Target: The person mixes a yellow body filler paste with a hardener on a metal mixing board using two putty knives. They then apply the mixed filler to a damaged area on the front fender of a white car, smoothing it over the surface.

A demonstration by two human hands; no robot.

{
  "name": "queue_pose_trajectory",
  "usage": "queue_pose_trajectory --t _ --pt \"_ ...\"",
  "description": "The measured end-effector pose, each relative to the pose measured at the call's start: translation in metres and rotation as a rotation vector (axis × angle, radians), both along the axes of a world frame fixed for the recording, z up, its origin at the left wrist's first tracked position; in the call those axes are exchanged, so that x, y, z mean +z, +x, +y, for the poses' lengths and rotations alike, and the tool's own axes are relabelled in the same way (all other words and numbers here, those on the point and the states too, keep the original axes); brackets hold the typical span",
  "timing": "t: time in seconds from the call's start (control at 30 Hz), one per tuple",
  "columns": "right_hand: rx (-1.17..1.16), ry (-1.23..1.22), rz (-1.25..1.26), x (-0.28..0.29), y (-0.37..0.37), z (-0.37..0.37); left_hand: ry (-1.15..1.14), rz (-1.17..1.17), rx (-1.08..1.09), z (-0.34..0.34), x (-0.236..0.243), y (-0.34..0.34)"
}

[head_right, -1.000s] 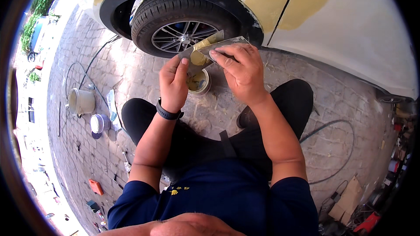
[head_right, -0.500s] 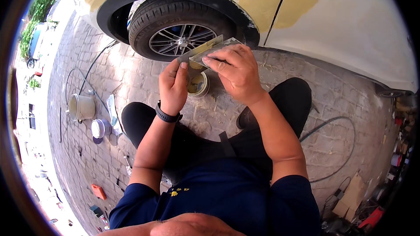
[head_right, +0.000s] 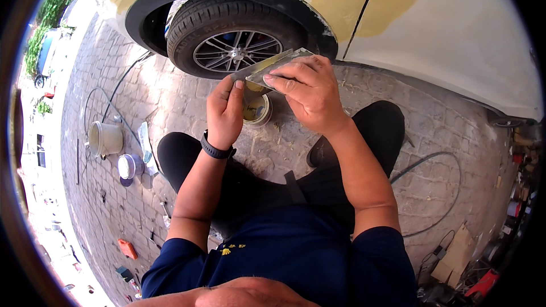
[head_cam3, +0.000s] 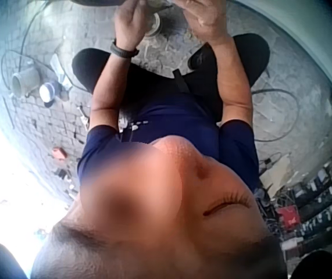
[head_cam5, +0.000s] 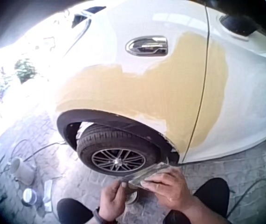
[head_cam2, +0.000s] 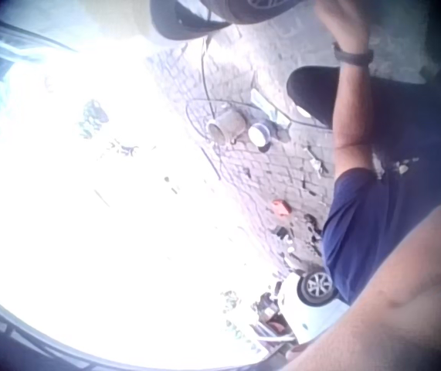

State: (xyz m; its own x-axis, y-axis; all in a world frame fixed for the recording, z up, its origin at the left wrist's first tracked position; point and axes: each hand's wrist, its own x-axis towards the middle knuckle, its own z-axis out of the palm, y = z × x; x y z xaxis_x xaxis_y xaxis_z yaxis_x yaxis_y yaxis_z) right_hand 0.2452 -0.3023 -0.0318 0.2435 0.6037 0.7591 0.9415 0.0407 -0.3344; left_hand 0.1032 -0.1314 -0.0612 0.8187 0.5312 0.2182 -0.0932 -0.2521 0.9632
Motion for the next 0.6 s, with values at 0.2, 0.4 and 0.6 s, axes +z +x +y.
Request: queue_pose_trajectory --t 0.2,0.4,0.6 --pt "0.360 0.020 0.755 -0.005 0.005 -0.020 -0.025 0.031 -0.053 -0.001 0.006 0.000" --pt "0.157 -0.187 0.802 -0.014 0.037 -0.038 -0.329 -0.066 -0.039 0.011 0.001 0.000" --pt "0.176 0.450 1.461 -0.041 0.023 -0.016 -0.219 -0.011 -0.094 0.007 0.007 0.000"
